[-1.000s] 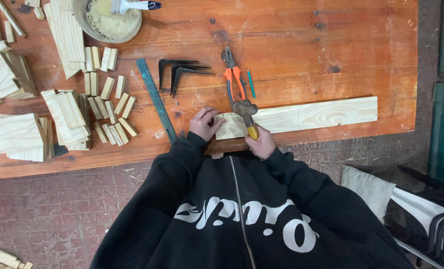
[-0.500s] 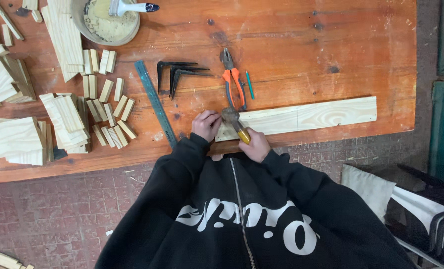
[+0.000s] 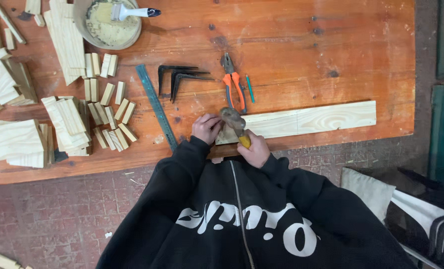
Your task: The person hammers nails into a wooden plank on a workbench. They use pliers to trim the protruding nail ends flush with the wood surface. The person repeats this process for multiple nails along the plank.
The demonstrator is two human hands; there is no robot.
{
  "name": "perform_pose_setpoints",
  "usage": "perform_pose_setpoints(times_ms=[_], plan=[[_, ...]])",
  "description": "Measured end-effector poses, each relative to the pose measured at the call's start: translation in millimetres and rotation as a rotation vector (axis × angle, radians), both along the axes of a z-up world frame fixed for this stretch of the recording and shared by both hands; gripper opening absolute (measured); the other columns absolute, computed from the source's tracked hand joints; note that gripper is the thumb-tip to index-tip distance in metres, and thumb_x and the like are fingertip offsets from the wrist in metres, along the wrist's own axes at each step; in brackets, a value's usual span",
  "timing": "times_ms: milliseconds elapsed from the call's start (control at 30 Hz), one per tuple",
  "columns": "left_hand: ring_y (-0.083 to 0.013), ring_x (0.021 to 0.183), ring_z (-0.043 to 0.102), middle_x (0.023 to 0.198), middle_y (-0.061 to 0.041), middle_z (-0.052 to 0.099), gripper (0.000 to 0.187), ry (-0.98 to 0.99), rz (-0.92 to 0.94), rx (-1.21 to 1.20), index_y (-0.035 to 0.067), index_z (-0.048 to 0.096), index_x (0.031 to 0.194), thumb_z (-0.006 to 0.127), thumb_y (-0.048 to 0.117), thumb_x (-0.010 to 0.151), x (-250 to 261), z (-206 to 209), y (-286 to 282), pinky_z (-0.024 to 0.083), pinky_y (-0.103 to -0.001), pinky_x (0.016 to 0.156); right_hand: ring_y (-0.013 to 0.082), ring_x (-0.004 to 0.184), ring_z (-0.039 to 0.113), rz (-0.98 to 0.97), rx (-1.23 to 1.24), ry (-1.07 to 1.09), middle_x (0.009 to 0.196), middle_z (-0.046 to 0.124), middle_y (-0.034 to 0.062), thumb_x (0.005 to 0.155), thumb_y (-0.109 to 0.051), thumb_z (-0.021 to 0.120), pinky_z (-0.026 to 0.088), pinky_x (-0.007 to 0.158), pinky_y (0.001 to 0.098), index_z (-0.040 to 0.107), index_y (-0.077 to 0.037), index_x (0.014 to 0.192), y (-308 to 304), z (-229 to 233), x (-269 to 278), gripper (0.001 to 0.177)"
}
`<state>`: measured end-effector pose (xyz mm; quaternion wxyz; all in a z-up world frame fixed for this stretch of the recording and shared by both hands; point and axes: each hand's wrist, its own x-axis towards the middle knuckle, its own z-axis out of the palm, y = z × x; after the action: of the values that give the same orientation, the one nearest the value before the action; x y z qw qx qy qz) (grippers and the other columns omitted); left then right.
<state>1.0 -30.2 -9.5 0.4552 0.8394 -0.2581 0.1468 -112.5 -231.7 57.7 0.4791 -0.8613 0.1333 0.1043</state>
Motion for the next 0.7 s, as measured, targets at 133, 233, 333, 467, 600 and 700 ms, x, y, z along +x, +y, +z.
perform_pose_setpoints(times_ms=[133, 233, 333, 467, 600, 700], plan=[[-0.0223, 0.079, 0.074, 0.09, 0.002, 0.074, 0.003, 0.024, -0.006, -0.013, 0.014, 0.077, 0.085, 0.078, 0.012, 0.083, 1, -5, 1, 0.055, -0.032, 0.068, 0.0403, 0.069, 0.071, 0.051, -0.01, 0.014, 0.07, 0.07, 0.0222, 0.076, -0.019, 0.074, 0.054, 0.058, 0.0459, 0.065, -0.007, 0.095, -6, -23, -3, 0.024], [-0.0215, 0.079, 0.074, 0.09, 0.003, 0.074, 0.003, 0.031, -0.003, -0.013, 0.015, 0.077, 0.085, 0.079, 0.014, 0.084, 6, -5, -1, 0.055, -0.031, 0.067, 0.038, 0.068, 0.072, 0.04, 0.013, -0.028, 0.069, 0.07, 0.0211, 0.076, -0.018, 0.075, 0.054, 0.057, 0.044, 0.066, -0.007, 0.092, -7, -11, 4, 0.021], [-0.0201, 0.079, 0.074, 0.09, 0.004, 0.075, 0.002, 0.053, -0.001, -0.015, 0.016, 0.078, 0.087, 0.08, 0.017, 0.086, -1, 0, -2, 0.056, -0.03, 0.068, 0.0344, 0.063, 0.07, -0.016, 0.093, -0.101, 0.067, 0.069, 0.0204, 0.078, -0.013, 0.074, 0.053, 0.054, 0.0416, 0.065, -0.004, 0.09, -2, 1, 0, 0.018], [-0.0248, 0.08, 0.073, 0.092, 0.0, 0.074, 0.004, 0.071, -0.029, -0.008, 0.013, 0.076, 0.085, 0.078, 0.011, 0.081, 0, -9, 1, 0.056, -0.036, 0.069, 0.0411, 0.073, 0.073, 0.121, -0.02, -0.04, 0.073, 0.071, 0.0226, 0.075, -0.018, 0.079, 0.054, 0.058, 0.0487, 0.067, -0.006, 0.097, -9, -41, -8, 0.028], [-0.0228, 0.078, 0.073, 0.09, 0.003, 0.074, 0.004, 0.062, -0.004, 0.018, 0.015, 0.075, 0.081, 0.078, 0.012, 0.081, -2, -2, 0, 0.056, -0.033, 0.07, 0.0422, 0.07, 0.072, 0.083, -0.033, -0.078, 0.071, 0.071, 0.0239, 0.075, -0.02, 0.081, 0.055, 0.057, 0.0475, 0.066, -0.004, 0.098, -1, -12, -7, 0.032], [-0.022, 0.079, 0.074, 0.09, 0.003, 0.075, 0.004, 0.068, -0.003, -0.005, 0.016, 0.078, 0.086, 0.08, 0.019, 0.087, 0, 3, 3, 0.056, -0.032, 0.07, 0.0301, 0.063, 0.071, -0.01, 0.039, -0.116, 0.067, 0.07, 0.0171, 0.077, -0.019, 0.079, 0.054, 0.053, 0.0379, 0.066, -0.005, 0.088, 8, 14, 3, 0.022]])
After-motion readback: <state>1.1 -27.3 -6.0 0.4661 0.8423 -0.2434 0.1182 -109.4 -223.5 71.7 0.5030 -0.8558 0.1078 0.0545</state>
